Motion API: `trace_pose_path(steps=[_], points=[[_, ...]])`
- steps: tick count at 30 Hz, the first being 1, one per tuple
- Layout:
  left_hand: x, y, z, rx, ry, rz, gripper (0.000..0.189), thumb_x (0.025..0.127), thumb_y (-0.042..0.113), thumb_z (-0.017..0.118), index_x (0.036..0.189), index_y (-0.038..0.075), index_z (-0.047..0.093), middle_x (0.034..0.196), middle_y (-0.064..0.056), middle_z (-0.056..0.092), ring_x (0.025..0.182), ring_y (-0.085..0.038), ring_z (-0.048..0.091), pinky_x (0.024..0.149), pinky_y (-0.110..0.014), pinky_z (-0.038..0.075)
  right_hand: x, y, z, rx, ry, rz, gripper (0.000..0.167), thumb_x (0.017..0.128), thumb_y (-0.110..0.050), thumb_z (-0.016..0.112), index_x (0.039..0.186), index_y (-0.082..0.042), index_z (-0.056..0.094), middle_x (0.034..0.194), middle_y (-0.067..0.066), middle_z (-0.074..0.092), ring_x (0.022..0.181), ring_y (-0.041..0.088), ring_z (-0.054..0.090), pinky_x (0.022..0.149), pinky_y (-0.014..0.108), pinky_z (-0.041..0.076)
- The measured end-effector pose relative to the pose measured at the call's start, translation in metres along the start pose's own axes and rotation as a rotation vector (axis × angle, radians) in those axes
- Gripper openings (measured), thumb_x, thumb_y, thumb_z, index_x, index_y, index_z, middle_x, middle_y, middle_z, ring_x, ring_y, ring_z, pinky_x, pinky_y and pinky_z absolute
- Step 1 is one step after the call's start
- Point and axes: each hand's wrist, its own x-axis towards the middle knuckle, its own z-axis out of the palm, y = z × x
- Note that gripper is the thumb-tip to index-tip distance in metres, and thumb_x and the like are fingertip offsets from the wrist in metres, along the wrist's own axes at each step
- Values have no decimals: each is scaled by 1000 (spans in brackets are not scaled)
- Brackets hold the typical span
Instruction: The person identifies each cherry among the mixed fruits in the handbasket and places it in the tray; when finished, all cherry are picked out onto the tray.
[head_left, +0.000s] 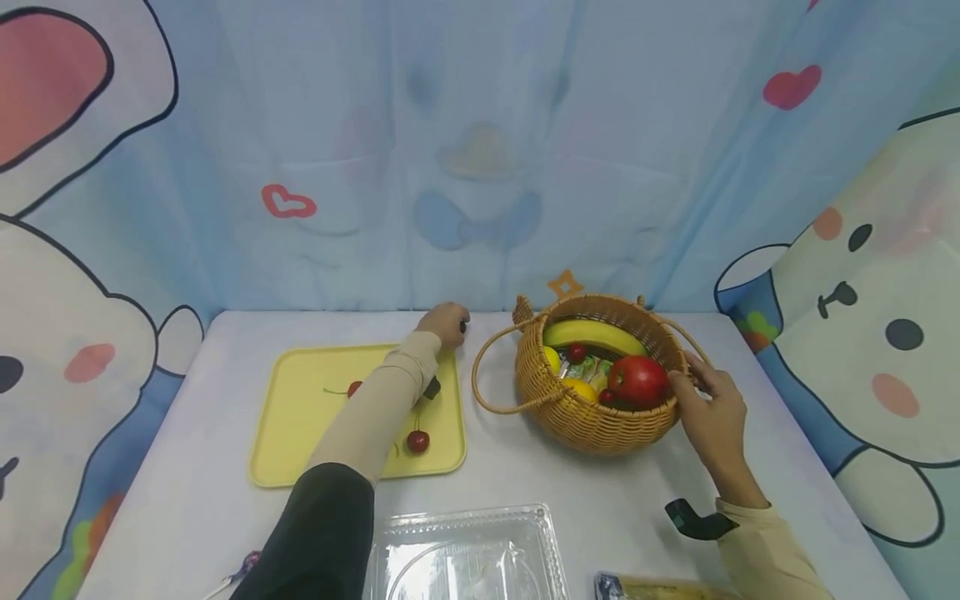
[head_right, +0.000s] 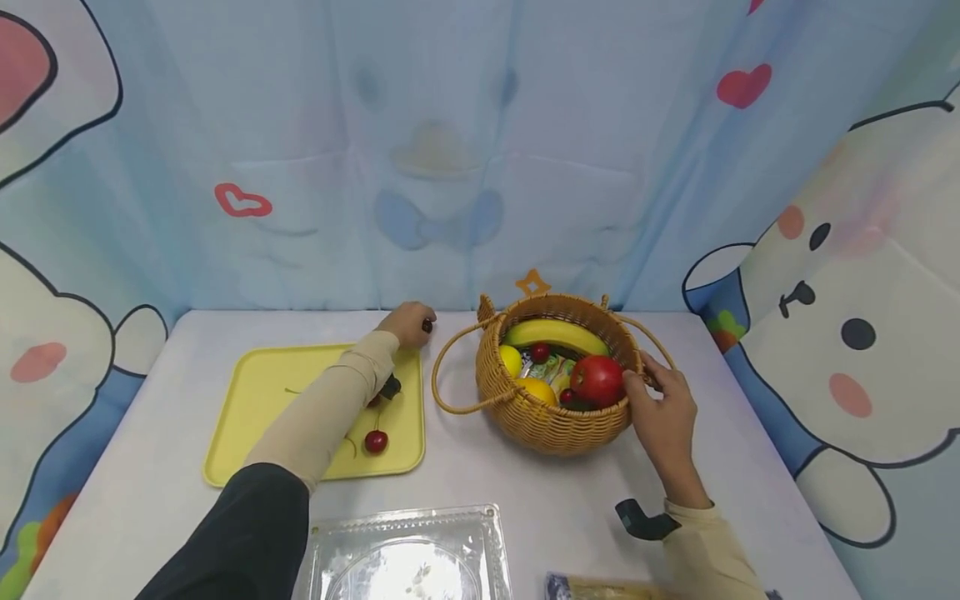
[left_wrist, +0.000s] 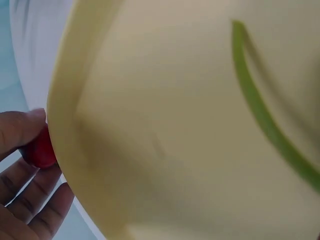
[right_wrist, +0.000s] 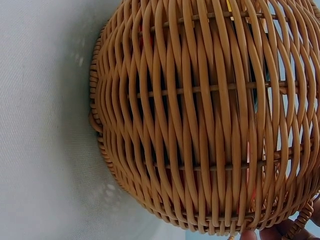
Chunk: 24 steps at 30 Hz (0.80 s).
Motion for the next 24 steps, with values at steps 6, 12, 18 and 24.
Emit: trace_pose_path(steps=[6,12,18,24], points=[[-10,-4,-8,-2,58,55,36,92,6,58,128,1,64,130,-16,63,126,-31,56,108,-40,44,1,1,1,1,9,-14,45,98,-27,56,139,-8,58,118,21,58,107,23,49,85,41,39],[-26,-12,-15,-35,112,132,37,92,12,63,127,0,64,123,-17,64,116,-30,59,100,-40,48,2,2,3,-1,11,-9,45,98,-28,56,139,-8,58,118,20,58,107,19,48,85,39,39],[-50,-21,-23,-143,170,170,39,90,15,68,125,0,65,116,-15,65,106,-28,61,94,-41,51,4,0,2,-7,-3,9,46,98,-30,55,141,-12,57,120,19,58,107,17,47,82,34,38],[-82,-24,-17,-229,194,167,34,88,19,71,117,3,65,110,-11,67,97,-23,64,86,-37,53,4,2,3,-22,-8,31,46,99,-31,55,142,-15,57,123,16,58,109,18,48,81,32,39]])
